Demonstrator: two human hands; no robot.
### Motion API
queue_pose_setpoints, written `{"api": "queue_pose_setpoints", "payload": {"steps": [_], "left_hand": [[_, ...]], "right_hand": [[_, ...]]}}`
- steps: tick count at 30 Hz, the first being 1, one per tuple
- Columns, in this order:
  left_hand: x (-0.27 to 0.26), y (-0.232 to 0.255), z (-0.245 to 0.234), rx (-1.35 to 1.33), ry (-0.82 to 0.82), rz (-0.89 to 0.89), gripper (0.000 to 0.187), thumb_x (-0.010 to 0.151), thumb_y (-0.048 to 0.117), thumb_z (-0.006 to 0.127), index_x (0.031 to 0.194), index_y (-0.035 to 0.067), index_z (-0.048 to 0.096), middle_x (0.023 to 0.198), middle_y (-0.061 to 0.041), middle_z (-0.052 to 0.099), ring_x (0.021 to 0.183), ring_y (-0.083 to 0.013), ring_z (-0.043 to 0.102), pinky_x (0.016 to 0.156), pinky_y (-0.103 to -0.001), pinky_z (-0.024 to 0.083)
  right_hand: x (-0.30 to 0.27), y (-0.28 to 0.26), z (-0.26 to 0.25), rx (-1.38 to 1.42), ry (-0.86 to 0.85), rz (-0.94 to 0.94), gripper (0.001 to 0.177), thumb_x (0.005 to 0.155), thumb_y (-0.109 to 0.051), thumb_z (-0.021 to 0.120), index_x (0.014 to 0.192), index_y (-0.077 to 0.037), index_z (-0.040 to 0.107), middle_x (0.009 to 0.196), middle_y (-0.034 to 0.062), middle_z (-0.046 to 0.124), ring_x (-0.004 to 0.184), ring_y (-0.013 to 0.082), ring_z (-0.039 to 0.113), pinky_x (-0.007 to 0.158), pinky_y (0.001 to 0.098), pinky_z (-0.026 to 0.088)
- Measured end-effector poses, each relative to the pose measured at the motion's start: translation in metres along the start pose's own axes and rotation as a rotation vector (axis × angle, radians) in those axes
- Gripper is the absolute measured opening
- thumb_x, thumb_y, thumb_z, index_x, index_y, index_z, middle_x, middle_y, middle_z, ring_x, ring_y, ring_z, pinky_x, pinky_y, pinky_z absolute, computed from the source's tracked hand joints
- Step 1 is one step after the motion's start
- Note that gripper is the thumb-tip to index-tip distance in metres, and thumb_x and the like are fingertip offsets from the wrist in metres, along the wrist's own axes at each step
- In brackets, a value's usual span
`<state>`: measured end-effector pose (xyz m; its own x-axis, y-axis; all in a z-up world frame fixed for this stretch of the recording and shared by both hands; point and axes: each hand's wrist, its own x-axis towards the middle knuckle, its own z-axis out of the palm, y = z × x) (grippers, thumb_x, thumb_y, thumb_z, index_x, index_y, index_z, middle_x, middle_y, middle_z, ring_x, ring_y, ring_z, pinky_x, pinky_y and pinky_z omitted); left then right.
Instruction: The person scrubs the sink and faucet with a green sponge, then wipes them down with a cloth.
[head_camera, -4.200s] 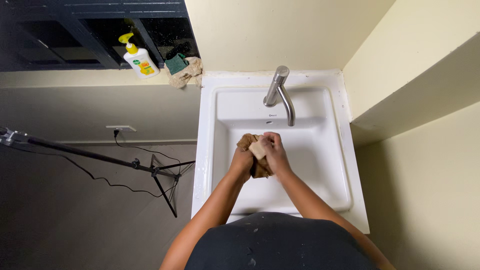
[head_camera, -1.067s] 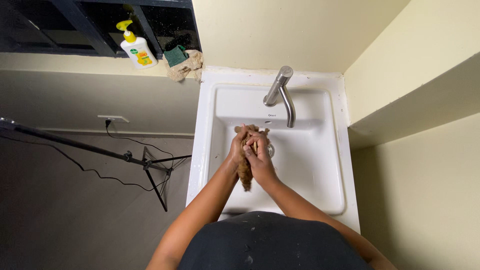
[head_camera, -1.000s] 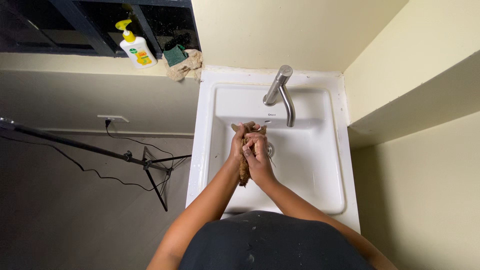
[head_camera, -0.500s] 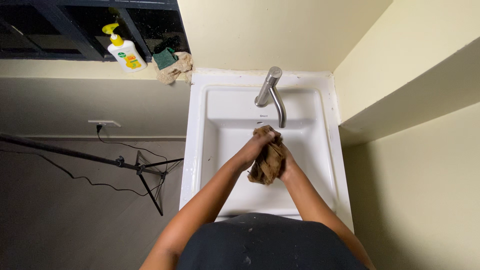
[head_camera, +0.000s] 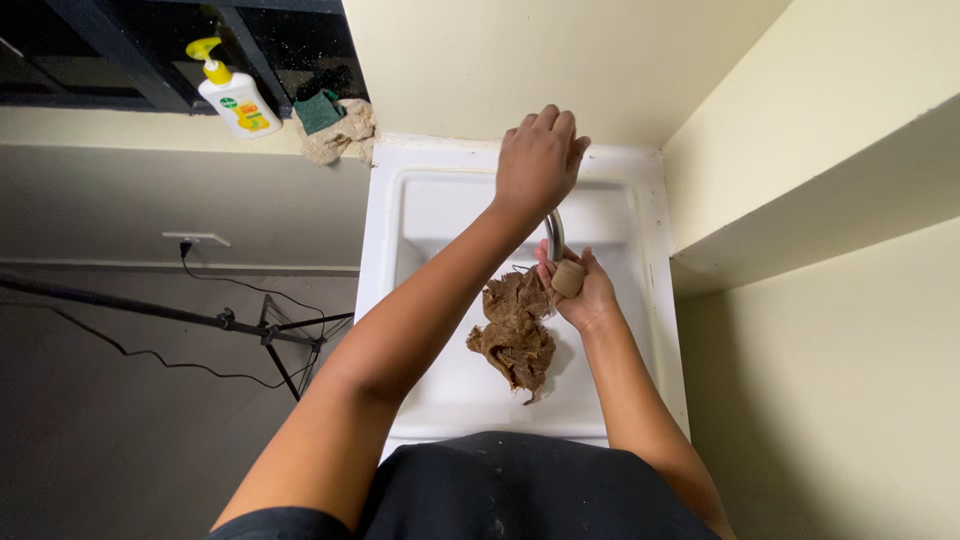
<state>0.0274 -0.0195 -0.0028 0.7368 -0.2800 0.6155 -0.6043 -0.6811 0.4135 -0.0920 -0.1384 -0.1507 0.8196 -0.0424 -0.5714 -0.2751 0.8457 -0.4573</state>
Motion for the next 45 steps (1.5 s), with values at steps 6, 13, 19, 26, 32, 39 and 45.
{"api": "queue_pose_setpoints", "payload": {"steps": [6,13,19,26,32,39,45], "left_hand": [[0.005,-0.042,0.061,0.057,-0.335,-0.148,0.021,0.099,0.023,0.060,0.088,0.007,0.068,0.099,-0.011,0.065,0.086,-0.0315,0.068,0.074,-0.045,0.057],[0.007,-0.049,0.070,0.088,-0.326,-0.134,0.015,0.093,0.013,0.058,0.083,0.006,0.067,0.094,-0.012,0.065,0.083,-0.0317,0.068,0.074,-0.045,0.056],[0.007,-0.048,0.070,0.035,-0.307,-0.167,0.013,0.088,0.007,0.057,0.079,0.006,0.066,0.092,-0.012,0.063,0.082,-0.0308,0.067,0.073,-0.045,0.055],[0.008,-0.050,0.074,0.035,-0.285,-0.160,0.011,0.084,0.005,0.057,0.079,0.005,0.066,0.090,-0.012,0.063,0.079,-0.0302,0.068,0.070,-0.044,0.056],[0.008,-0.049,0.073,0.041,-0.319,-0.176,0.011,0.084,0.004,0.056,0.081,0.006,0.067,0.091,-0.012,0.063,0.080,-0.0301,0.069,0.072,-0.044,0.056],[0.009,-0.048,0.072,0.015,-0.325,-0.204,0.012,0.084,0.003,0.055,0.082,0.006,0.067,0.093,-0.013,0.063,0.081,-0.0321,0.069,0.072,-0.045,0.056],[0.012,-0.038,0.050,0.010,-0.384,-0.208,0.018,0.100,0.022,0.059,0.099,0.005,0.065,0.108,-0.012,0.061,0.092,-0.0315,0.068,0.081,-0.045,0.056]], "right_hand": [[0.006,0.002,0.016,0.068,0.007,0.056,0.048,0.112,-0.036,0.029,0.119,0.001,0.058,0.118,0.0156,0.071,0.110,0.0288,0.071,0.090,0.0375,0.062],[0.048,0.023,-0.021,0.162,-0.014,0.161,0.035,0.113,-0.025,0.045,0.095,-0.002,0.065,0.093,0.0113,0.071,0.089,0.0218,0.069,0.079,0.0318,0.060],[0.066,0.021,-0.033,0.157,-0.675,0.415,0.050,0.109,-0.039,0.051,0.068,-0.012,0.058,0.069,0.0027,0.060,0.065,0.0152,0.060,0.060,0.0289,0.053],[0.093,0.038,-0.035,-0.110,-0.121,0.270,0.036,0.117,-0.029,0.053,0.094,-0.005,0.065,0.085,0.0087,0.068,0.072,0.0104,0.063,0.064,0.0209,0.054],[0.036,0.093,-0.037,-1.653,0.065,-0.142,0.034,0.096,-0.038,0.066,0.098,-0.005,0.061,0.089,0.0108,0.063,0.071,0.0194,0.064,0.061,0.0356,0.058],[0.020,0.130,-0.072,-2.158,-0.034,-1.033,0.046,0.072,-0.001,0.077,0.111,-0.008,0.055,0.114,0.0208,0.058,0.097,0.0366,0.060,0.081,0.0440,0.055],[0.055,0.051,-0.069,-1.171,-0.099,-0.206,0.034,0.086,0.001,0.075,0.108,-0.003,0.050,0.100,0.0142,0.059,0.095,0.0277,0.064,0.080,0.0451,0.062]]}}
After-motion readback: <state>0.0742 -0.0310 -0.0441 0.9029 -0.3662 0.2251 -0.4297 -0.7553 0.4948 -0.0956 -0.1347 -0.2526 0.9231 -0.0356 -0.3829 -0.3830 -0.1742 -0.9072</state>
